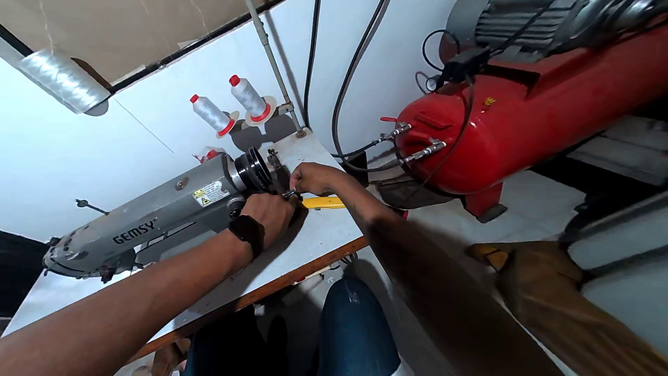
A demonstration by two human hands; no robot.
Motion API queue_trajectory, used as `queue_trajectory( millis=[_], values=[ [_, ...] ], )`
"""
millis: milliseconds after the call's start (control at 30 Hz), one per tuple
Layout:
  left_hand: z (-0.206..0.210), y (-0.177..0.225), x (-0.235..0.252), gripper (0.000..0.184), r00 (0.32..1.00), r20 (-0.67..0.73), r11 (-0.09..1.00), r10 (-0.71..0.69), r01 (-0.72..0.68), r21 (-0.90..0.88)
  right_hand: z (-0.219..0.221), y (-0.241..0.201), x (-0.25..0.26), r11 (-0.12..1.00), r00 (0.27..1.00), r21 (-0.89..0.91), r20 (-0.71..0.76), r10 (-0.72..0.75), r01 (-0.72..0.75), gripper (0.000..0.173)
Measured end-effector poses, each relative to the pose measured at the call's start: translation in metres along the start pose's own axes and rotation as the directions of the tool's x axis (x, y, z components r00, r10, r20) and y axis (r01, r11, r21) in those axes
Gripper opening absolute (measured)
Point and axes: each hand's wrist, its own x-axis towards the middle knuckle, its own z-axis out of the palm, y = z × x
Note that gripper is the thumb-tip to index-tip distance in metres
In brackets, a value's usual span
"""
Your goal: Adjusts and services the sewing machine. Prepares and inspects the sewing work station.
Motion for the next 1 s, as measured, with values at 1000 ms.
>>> queue_trajectory(
  millis=[1000],
  values=[
    [0.012,-0.004,-0.024,0.032,0.995,-0.091,0.971,0.034,-0.055,-0.231,0.007,-0.004,-0.016,0.989,0.992,-0.078,-0.025,0.123,-0.125,0.015]
  ],
)
